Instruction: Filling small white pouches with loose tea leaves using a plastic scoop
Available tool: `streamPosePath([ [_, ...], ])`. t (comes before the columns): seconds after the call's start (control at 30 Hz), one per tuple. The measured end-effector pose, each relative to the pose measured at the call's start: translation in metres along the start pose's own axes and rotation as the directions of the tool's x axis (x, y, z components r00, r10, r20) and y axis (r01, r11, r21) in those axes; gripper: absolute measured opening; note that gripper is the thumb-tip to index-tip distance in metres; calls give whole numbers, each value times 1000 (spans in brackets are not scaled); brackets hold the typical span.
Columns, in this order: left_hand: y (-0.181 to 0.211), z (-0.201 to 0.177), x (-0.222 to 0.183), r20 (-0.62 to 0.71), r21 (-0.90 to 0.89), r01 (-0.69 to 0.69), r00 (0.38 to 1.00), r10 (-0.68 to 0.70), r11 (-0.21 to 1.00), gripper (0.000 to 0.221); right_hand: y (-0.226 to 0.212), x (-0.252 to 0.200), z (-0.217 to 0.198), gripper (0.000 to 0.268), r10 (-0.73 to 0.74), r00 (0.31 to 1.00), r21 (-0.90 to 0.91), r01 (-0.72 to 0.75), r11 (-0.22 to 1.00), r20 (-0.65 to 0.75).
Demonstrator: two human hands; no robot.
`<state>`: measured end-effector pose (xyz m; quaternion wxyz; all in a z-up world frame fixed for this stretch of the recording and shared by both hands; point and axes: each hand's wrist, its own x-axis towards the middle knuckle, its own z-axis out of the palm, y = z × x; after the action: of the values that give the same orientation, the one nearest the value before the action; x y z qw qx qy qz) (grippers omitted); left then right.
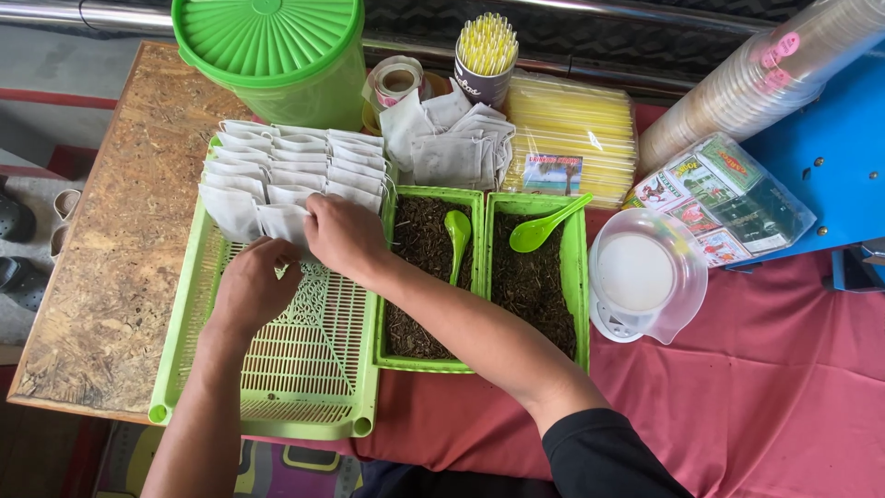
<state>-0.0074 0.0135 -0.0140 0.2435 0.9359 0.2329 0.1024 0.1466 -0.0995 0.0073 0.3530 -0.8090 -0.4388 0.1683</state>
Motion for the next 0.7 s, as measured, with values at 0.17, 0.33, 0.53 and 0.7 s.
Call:
streamPosePath([
  [0.17,25,-9,-3,21,-28,-14,1000,15,999,14,2,-4,-7,25,15,1000,-66,-15,998,8],
  [0.33,13,-5,0,32,-3,-14,999,14,1000,22,-25,-22,-25,29,-82,996,-118,76,990,-46],
  [0.53,-11,0,4,14,-18,-2,1000,2,1000,21,-32,-39,-2,28,-104,930,6,110,994,352],
  [0.7,-1,-10,3,45,-208,84,996,-76,974,27,-35,-41,3,35,-176,902,35,177,984,394],
])
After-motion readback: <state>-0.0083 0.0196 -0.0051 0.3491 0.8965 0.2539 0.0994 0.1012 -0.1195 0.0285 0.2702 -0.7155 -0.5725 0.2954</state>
